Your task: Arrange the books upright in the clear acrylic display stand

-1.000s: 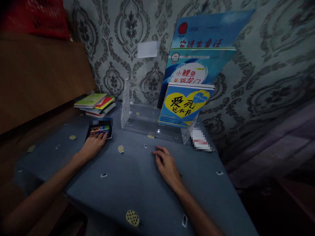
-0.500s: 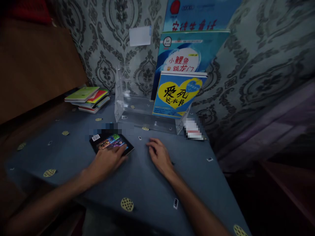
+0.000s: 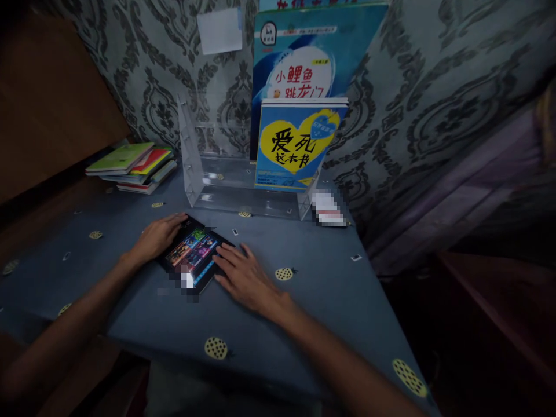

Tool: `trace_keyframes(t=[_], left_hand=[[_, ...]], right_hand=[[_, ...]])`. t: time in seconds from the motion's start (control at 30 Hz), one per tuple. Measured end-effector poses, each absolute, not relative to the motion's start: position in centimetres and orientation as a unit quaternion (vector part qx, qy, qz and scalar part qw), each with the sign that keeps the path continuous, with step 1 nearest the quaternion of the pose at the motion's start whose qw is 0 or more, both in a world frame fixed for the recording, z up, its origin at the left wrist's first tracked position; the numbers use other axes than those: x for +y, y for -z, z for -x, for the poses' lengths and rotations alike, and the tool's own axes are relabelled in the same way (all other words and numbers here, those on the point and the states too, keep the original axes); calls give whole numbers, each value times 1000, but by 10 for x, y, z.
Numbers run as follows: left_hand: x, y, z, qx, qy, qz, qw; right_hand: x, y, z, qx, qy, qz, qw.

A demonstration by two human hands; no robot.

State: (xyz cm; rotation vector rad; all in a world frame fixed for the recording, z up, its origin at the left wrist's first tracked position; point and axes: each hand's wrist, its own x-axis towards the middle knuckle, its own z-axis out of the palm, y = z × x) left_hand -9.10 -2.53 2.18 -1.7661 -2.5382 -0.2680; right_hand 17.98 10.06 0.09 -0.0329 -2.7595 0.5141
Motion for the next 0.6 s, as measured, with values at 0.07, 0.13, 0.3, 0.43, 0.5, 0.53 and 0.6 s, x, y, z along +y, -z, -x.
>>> trace_keyframes(t=[0.07,0.13,0.3,0.43,0.5,0.53,0.6], left_hand=[[-26,-19,92,-815,96,571,24],[-25,-16,93,-817,95,568,33],[-22,-16,94,-822,72,564,38],[-20,-20,70,-793,71,605,20],[-18,-20,48,-748,85,659,-2],[-17,-20,37,-725,95,682,-8],[-16,-19,22,-701,109,705,-15]], right_hand=[[101,-1,-180,-972,-174,28,157],[102,-2,-180,-973,-167,45,151],[101,-3,-179,-975,-158,61,144],[101,0,-179,-973,-163,53,152],[101,1,-180,-971,-169,51,164],[101,2,-180,-970,-170,50,167],[101,2,-180,-970,-168,48,168]])
